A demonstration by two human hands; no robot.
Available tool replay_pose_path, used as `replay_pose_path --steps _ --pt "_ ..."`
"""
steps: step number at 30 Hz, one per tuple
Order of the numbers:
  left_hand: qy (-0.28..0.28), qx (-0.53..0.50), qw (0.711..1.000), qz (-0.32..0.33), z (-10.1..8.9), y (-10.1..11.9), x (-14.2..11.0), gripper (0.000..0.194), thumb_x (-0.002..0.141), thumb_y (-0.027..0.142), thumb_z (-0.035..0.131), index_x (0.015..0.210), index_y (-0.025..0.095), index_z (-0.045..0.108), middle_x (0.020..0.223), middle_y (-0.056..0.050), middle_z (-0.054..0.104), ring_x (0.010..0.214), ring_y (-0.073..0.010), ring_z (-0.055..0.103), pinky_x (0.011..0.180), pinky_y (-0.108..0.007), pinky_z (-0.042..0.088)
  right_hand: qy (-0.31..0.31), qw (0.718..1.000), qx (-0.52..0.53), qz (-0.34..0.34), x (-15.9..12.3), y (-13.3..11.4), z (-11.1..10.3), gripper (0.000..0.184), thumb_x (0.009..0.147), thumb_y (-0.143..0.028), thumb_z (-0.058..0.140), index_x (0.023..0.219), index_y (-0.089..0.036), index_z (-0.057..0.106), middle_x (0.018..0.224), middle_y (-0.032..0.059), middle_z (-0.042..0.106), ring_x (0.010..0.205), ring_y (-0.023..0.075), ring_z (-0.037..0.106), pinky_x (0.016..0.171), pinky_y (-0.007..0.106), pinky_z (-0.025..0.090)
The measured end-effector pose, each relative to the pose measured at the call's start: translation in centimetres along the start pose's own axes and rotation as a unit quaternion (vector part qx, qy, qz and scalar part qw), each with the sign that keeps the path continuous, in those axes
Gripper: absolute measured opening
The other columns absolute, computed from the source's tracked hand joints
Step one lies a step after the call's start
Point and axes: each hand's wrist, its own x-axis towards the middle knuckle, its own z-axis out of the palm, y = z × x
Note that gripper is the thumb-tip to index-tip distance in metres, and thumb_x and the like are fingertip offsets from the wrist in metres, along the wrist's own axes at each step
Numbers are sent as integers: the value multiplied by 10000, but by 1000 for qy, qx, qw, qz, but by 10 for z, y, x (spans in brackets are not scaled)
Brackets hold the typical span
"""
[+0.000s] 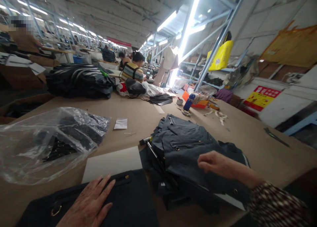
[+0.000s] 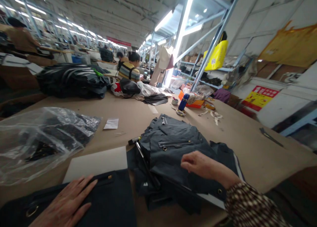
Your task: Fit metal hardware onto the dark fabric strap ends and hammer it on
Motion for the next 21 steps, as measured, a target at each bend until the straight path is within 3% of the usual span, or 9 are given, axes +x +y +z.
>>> replay_pose_path --steps 3,5,10,13,16,18,21 --pt "-29 -27 999 -19 2 -3 8 487 846 483 509 1291 289 549 1357 -38 545 1219 -273 529 1023 -411 441 93 995 -43 19 50 19 -3 264 904 -214 428 961 -198 685 944 50 709 877 157 645 825 243 456" --pt "-53 -39 997 -33 2 -5 13 471 856 471 497 1289 292 551 1372 -43 529 1244 -275 505 1038 -421 426 112 990 -69 44 81 34 2 264 862 -151 468 1002 -179 691 1052 85 688 982 182 625 898 268 429" --pt "-88 -34 995 -29 -4 -5 20 466 875 445 483 1305 273 536 1385 -68 513 1260 -282 486 1042 -439 419 105 987 -100 73 118 61 24 274 771 -127 574 1013 -180 692 1041 80 668 942 175 622 833 247 453" --pt "-106 -43 993 -34 -16 -1 26 455 879 382 491 1308 236 534 1391 -93 505 1275 -281 468 1052 -446 406 104 985 -116 68 122 62 26 169 747 -122 591 869 -167 701 905 69 671 833 166 624 756 239 465" --pt "-95 -67 992 -51 -37 2 36 458 878 368 506 1297 185 539 1390 -131 498 1294 -292 440 1066 -475 385 125 982 -133 45 117 52 10 113 768 -126 558 732 -162 658 836 81 648 805 182 608 755 275 461" --pt "-48 -90 993 -65 -62 7 45 431 897 370 482 1252 142 568 1361 -158 521 1295 -301 435 1063 -489 388 164 976 -143 20 105 37 -9 154 830 -173 494 759 -165 631 874 111 633 852 205 593 807 327 446" --pt "77 -143 986 -46 -115 22 58 329 911 300 462 1160 140 604 1263 -141 596 1275 -258 457 1063 -455 401 234 959 -156 -44 63 1 -36 295 922 -352 373 820 -194 600 875 132 619 836 202 580 805 376 423"
